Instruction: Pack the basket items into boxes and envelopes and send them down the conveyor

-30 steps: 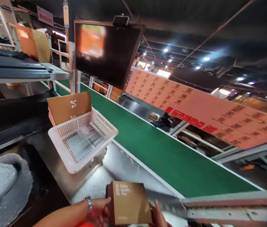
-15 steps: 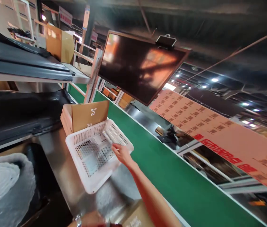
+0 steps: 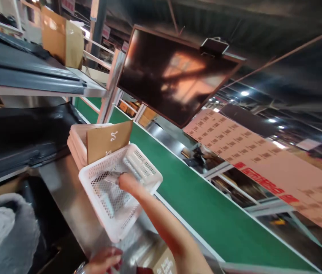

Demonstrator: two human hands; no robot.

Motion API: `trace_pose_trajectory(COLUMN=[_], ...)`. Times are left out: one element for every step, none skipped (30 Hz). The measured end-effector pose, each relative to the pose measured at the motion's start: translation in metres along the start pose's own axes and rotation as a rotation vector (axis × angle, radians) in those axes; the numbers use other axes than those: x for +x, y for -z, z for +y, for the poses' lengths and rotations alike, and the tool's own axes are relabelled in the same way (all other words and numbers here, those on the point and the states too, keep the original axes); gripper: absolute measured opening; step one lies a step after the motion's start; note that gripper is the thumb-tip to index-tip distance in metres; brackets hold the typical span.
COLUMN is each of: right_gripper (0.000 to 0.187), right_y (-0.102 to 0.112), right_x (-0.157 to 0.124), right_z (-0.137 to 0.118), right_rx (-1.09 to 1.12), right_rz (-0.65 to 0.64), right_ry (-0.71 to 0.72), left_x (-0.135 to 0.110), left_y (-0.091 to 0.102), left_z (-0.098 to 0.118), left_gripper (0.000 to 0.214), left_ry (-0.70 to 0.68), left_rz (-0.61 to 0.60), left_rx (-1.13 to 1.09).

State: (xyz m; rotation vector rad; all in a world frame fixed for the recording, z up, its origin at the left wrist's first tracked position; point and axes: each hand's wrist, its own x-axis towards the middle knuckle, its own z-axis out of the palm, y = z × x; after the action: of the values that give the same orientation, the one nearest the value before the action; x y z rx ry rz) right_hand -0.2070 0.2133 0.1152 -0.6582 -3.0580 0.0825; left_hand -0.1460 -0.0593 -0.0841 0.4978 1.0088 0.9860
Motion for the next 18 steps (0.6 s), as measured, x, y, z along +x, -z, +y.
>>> trace_pose_trajectory(right_gripper=[0.007, 0.009, 0.016, 0.024, 0.031, 0.036, 0.04, 0.042, 0.044, 0.045, 0.044, 0.043, 0.041, 0.039, 0.038, 0.038, 0.038, 0.039], right_y=[0.009, 0.019, 0.028, 0.036, 0.042, 0.046, 0.046, 0.043, 0.037, 0.028, 0.017, 0.006, -0.006, -0.018, -0.028, -0.037, -0.045, -0.051], right_x=[-0.013, -0.03, -0.052, -0.079, -0.11, -0.144, -0.179, -0.214, -0.248, -0.279, -0.306, -0.33, -0.35, -0.368, -0.384, -0.398, -0.411, -0.424], right_z=[0.003, 0.007, 0.011, 0.015, 0.018, 0.02, 0.019, 0.017, 0.012, 0.006, -0.002, -0.011, -0.021, -0.03, -0.041, -0.051, -0.062, -0.073], right_rx=[0.005, 0.007, 0.007, 0.009, 0.007, 0.0, -0.015, -0.037, -0.062, -0.083, -0.091, -0.079, -0.041, 0.025, 0.117, 0.228, 0.359, 0.511], right_rz=[0.001, 0.004, 0.012, 0.047, 0.11, 0.188, 0.288, 0.373, 0.441, 0.477, 0.478, 0.463, 0.447, 0.439, 0.446, 0.482, 0.548, 0.636], right_ry=[0.033, 0.056, 0.063, 0.056, 0.043, 0.025, 0.011, -0.008, -0.034, -0.065, -0.106, -0.157, -0.211, -0.27, -0.341, -0.437, -0.563, -0.714], left_x=[0.0, 0.0, 0.001, 0.001, 0.0, -0.002, -0.005, -0.009, -0.013, -0.018, -0.023, -0.026, -0.029, -0.03, -0.031, -0.031, -0.032, -0.032], left_y=[-0.003, -0.007, -0.012, -0.018, -0.024, -0.031, -0.039, -0.048, -0.057, -0.068, -0.079, -0.091, -0.103, -0.115, -0.127, -0.138, -0.148, -0.157], left_z=[0.007, 0.013, 0.02, 0.028, 0.036, 0.044, 0.053, 0.063, 0.073, 0.081, 0.089, 0.093, 0.096, 0.095, 0.092, 0.087, 0.08, 0.073], left_gripper=[0.1, 0.097, 0.094, 0.093, 0.092, 0.092, 0.094, 0.098, 0.103, 0.105, 0.103, 0.098, 0.09, 0.082, 0.075, 0.07, 0.068, 0.068], left_ry=[-0.029, -0.053, -0.072, -0.079, -0.073, -0.055, -0.033, -0.011, 0.007, 0.017, 0.019, 0.024, 0.027, 0.031, 0.03, 0.022, 0.011, -0.003], left_rz=[-0.02, -0.039, -0.055, -0.078, -0.118, -0.168, -0.225, -0.284, -0.341, -0.387, -0.413, -0.416, -0.395, -0.351, -0.299, -0.249, -0.208, -0.178], left_rx=[0.004, -0.001, -0.022, -0.064, -0.128, -0.205, -0.285, -0.359, -0.414, -0.442, -0.441, -0.403, -0.328, -0.221, -0.103, 0.008, 0.1, 0.163])
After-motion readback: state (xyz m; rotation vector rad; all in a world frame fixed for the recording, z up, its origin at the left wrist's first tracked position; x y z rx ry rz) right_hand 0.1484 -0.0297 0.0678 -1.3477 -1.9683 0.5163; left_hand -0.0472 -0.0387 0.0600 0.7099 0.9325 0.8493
